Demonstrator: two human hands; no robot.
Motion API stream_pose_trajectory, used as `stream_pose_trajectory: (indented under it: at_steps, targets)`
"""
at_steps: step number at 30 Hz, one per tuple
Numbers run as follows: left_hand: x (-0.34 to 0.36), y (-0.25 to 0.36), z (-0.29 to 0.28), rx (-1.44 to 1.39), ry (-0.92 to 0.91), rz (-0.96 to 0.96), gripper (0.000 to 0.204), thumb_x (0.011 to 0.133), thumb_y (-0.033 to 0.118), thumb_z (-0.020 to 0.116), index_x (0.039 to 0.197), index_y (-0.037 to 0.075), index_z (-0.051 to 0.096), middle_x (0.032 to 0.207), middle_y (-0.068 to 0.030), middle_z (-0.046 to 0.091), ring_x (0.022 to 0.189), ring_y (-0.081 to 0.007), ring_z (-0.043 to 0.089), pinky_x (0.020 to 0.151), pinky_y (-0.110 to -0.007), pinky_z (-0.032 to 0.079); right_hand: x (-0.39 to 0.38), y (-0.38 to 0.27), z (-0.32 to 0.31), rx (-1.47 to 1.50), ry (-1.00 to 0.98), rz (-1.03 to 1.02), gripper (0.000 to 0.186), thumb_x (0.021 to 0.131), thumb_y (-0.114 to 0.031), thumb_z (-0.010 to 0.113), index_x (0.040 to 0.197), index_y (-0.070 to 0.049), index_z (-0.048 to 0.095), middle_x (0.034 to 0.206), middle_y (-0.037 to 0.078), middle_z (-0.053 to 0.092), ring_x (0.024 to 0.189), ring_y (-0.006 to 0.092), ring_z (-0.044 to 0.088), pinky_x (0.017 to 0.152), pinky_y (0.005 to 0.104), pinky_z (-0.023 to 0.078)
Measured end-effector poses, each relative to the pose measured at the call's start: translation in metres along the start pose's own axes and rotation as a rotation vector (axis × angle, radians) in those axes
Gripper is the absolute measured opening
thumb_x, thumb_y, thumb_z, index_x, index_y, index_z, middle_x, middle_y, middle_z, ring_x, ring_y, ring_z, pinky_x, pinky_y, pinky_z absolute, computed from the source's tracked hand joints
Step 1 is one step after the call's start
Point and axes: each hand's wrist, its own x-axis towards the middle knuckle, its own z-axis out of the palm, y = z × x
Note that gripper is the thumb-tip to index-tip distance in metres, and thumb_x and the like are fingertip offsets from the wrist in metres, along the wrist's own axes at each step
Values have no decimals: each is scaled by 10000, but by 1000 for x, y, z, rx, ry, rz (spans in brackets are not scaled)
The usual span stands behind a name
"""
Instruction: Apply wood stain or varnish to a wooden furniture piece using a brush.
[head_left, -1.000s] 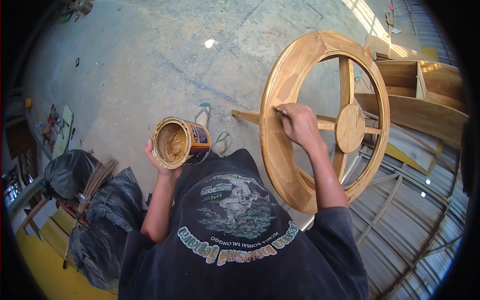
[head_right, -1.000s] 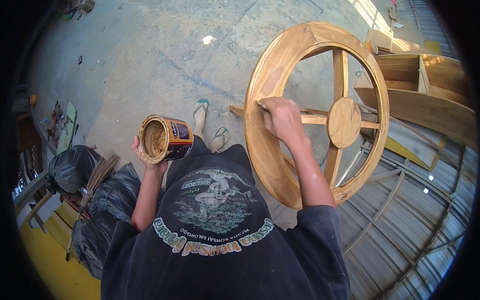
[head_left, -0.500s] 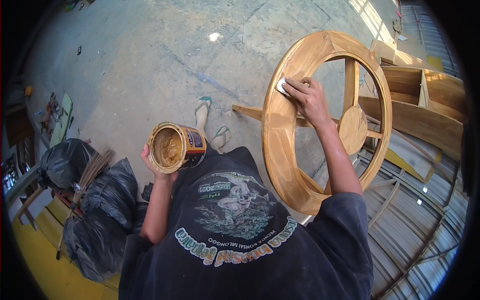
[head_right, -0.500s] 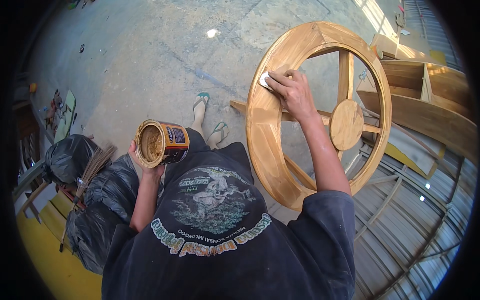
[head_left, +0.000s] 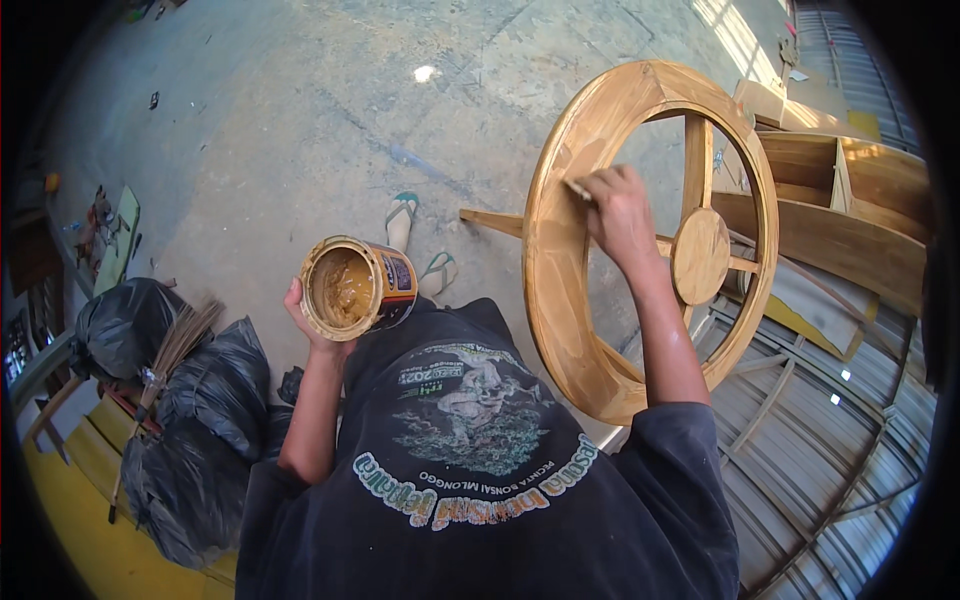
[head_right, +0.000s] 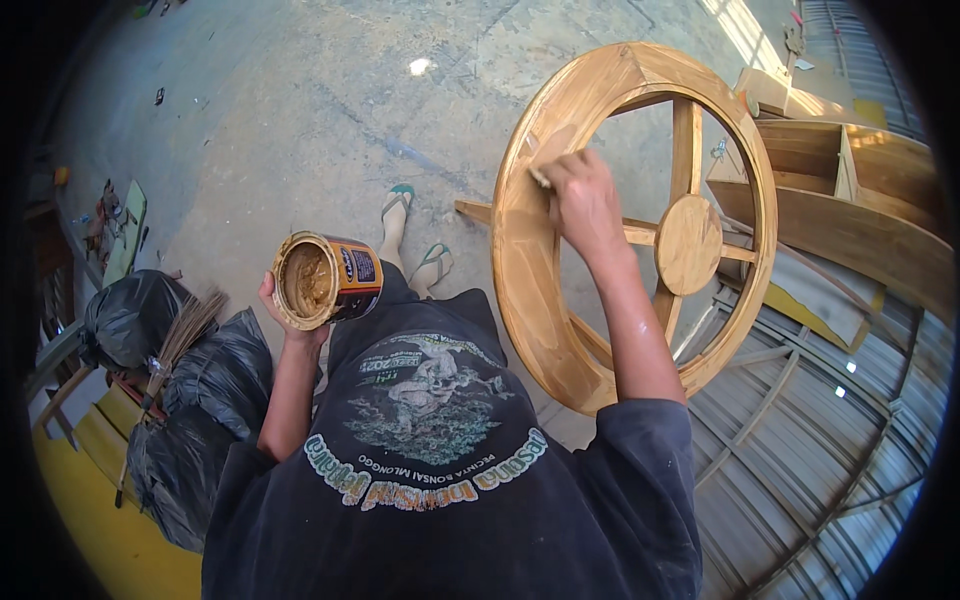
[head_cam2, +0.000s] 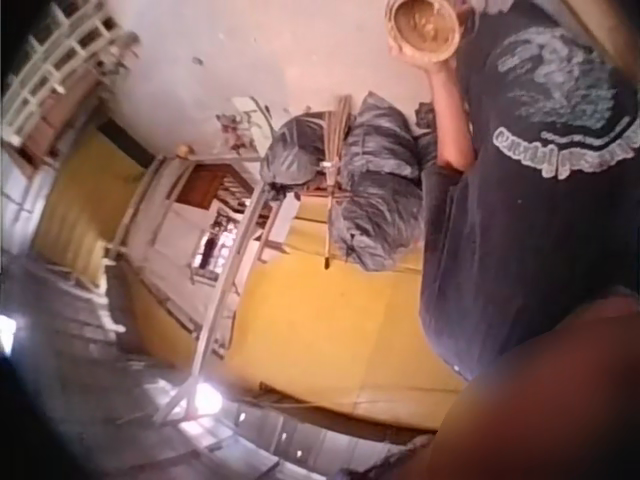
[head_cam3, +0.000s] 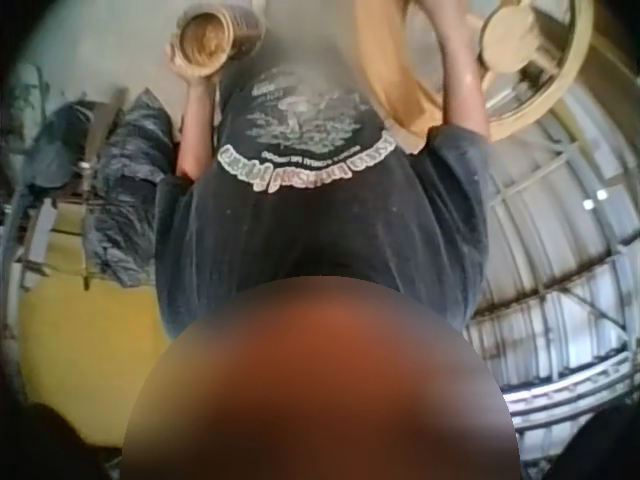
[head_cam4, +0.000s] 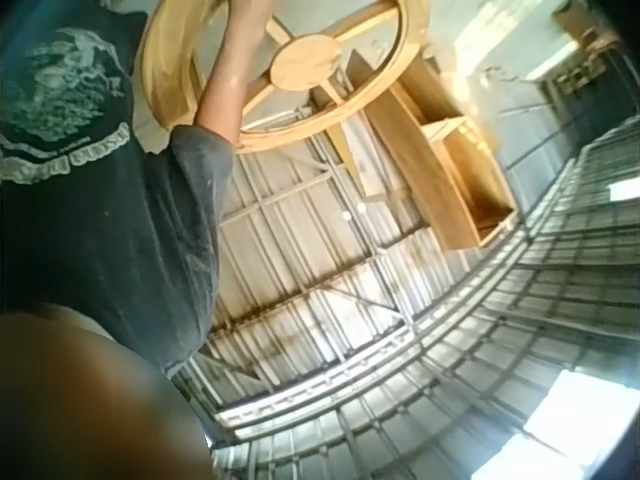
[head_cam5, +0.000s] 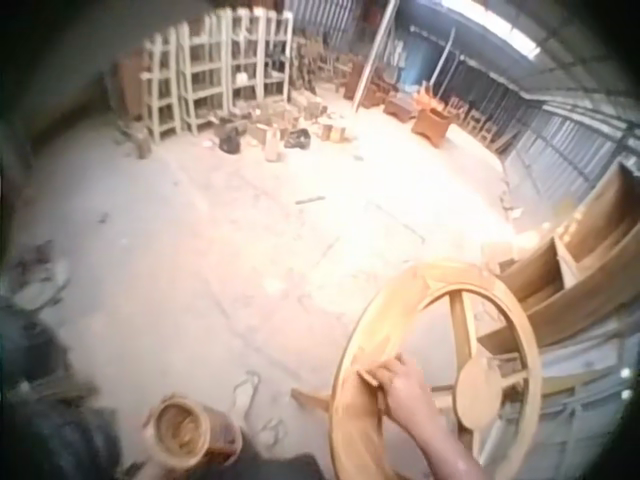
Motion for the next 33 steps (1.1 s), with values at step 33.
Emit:
stream_pose_trajectory:
  at_steps: [33]
  targets:
    - [32,28,89,402,-420,453,878,787,544,534,1340,-128,422,1251,-210,560,1158,-270,562,1015,-370,423,21,-198,-73,692,136,37,172,851,-48,604,1006,28,603,800,211,642,755,355,647,676,442,498]
